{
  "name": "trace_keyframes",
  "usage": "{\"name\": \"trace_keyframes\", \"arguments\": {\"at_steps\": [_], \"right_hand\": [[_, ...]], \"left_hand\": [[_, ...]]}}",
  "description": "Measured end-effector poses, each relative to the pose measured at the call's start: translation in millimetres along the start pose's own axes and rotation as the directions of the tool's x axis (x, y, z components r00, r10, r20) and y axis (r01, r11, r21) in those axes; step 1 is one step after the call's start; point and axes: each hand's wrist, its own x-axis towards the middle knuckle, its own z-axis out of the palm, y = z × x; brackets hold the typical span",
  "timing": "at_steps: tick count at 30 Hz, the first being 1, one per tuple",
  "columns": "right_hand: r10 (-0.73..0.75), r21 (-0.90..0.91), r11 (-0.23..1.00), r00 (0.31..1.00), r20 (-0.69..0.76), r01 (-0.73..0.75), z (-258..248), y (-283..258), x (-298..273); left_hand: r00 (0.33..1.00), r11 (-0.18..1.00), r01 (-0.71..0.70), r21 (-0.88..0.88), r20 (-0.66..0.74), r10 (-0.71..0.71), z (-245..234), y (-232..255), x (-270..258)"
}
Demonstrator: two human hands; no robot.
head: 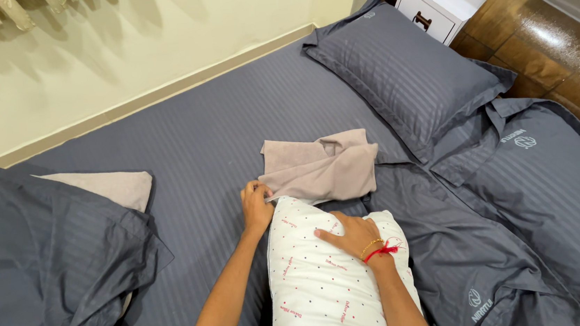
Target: The person puts a pillowcase onto a pillow on a bed, smooths the case by hand, and then repeats the action with a second pillow and pillowcase.
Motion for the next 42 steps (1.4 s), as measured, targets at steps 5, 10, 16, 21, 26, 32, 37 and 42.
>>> {"name": "trace_keyframes", "arguments": {"at_steps": [5, 10, 16, 21, 26, 32, 37, 42], "right_hand": [[0.021, 0.042, 0.999, 1.000, 0.009, -0.021, 1, 9, 1], [0.018, 0.046, 0.999, 1.000, -0.022, -0.017, 8, 11, 6], [0.093, 0.282, 0.958, 0.989, -0.118, -0.057, 11, 18, 12], [0.060, 0.316, 0.949, 0.965, -0.256, 0.025, 22, 35, 20], [0.003, 0.295, 0.949, 0.932, -0.361, 0.111, 37, 44, 29], [-0.005, 0.293, 0.951, 0.951, -0.309, 0.100, 45, 39, 39], [-0.094, 0.262, 0.942, 0.916, -0.391, 0.208, 53, 50, 43], [-0.023, 0.271, 0.955, 0.939, -0.343, 0.123, 56, 49, 48]], "left_hand": [[0.981, 0.995, 0.098, 0.036, 0.167, -0.102, -9, 17, 9], [0.943, 0.998, 0.052, 0.043, 0.327, -0.064, -35, 51, 18], [0.930, 0.979, -0.181, 0.092, 0.340, 0.140, -44, 60, -16], [0.802, 0.987, 0.034, 0.155, 0.585, -0.120, -53, 45, -26], [0.784, 0.954, -0.101, 0.281, 0.613, -0.098, -82, 98, -28], [0.931, 0.862, -0.333, 0.382, 0.280, 0.236, -36, 119, -1], [0.924, 0.923, -0.283, 0.262, 0.333, 0.188, 12, 117, -17], [0.909, 0.960, -0.177, -0.215, 0.338, 0.243, 20, 126, -32]]}}
